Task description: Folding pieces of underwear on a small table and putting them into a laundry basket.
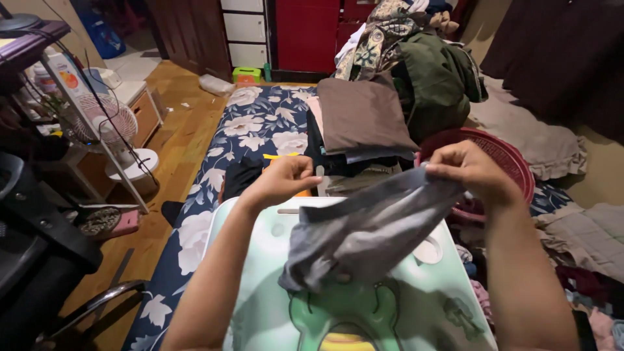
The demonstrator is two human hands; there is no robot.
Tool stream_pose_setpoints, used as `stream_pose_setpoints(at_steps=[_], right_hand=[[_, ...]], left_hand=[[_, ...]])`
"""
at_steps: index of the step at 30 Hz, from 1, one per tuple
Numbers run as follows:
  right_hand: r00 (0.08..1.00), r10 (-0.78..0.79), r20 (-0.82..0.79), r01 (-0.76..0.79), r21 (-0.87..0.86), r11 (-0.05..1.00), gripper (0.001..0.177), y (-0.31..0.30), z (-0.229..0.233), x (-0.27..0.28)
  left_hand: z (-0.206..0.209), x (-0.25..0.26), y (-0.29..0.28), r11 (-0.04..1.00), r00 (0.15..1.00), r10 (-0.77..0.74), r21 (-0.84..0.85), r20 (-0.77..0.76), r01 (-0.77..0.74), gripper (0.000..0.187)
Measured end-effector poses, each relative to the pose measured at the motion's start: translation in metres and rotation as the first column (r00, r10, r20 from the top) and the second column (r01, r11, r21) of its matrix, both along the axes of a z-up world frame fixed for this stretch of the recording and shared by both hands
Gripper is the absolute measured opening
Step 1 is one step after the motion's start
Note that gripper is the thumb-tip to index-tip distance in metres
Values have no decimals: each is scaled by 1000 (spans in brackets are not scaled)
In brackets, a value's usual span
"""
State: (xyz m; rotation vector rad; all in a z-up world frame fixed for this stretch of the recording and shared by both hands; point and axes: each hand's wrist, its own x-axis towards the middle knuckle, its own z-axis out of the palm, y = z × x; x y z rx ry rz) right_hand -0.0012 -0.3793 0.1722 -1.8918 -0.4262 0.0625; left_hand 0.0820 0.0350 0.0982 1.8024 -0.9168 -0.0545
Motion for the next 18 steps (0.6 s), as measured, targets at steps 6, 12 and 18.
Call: stream_pose_setpoints(at_steps=[6,12,18], right_hand=[[987,96,128,-64,-235,970,20,68,14,-1],[995,78,61,-71,-103,992,20,57,-3,12],[982,-125,-143,120,-41,992,15,-36,-15,25]], left_hand=[[45,-61,-68,975,979,-154,-138,133,173,38],[-10,-27,-93,926,897,-373,-153,-236,344,32],[-23,23,19,985,974,-127,-136,-187,103,34]])
